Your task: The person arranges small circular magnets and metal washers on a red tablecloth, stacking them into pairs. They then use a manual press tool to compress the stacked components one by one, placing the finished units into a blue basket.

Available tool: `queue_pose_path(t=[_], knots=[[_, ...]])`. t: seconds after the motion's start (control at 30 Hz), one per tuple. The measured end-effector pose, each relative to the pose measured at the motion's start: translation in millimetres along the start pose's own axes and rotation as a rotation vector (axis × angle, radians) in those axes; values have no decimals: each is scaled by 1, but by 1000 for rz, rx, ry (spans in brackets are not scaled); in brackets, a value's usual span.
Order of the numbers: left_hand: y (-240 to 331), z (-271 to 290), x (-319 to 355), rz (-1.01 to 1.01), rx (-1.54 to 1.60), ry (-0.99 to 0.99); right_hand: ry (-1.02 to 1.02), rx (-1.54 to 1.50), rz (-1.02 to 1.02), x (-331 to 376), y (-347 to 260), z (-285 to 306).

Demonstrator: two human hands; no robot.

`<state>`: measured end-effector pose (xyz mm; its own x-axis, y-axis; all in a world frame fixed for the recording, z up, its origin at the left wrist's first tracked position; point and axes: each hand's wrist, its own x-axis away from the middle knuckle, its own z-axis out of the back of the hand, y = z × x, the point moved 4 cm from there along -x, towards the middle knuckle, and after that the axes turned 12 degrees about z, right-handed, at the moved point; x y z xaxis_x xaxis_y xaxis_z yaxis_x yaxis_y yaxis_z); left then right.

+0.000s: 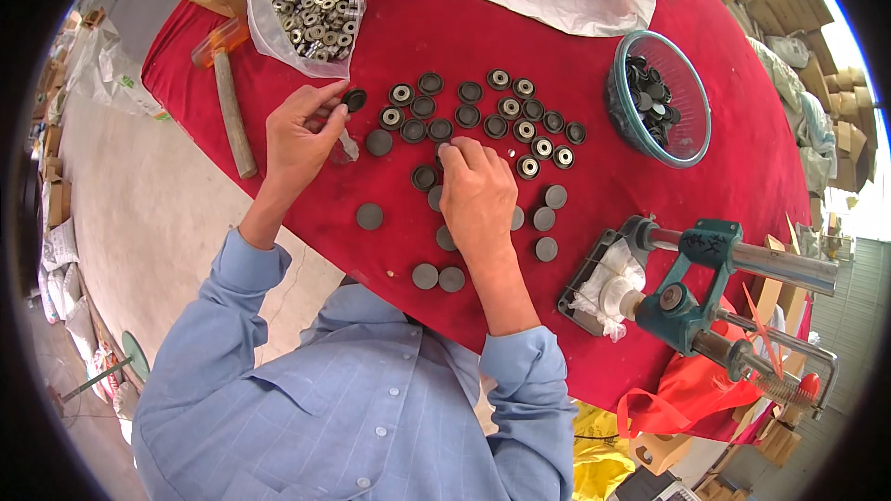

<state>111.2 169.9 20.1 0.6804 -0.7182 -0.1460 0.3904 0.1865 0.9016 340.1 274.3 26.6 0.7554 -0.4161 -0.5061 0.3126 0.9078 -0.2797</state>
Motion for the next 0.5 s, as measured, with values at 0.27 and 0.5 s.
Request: queue_pose_path(t=[0.27,0.5], knots=[[4,-21,4,-110,-50,20,-72,109,142,16,-12,6],[14,-32,9,-455,-401,105,-166,210,92,21,-21,11]])
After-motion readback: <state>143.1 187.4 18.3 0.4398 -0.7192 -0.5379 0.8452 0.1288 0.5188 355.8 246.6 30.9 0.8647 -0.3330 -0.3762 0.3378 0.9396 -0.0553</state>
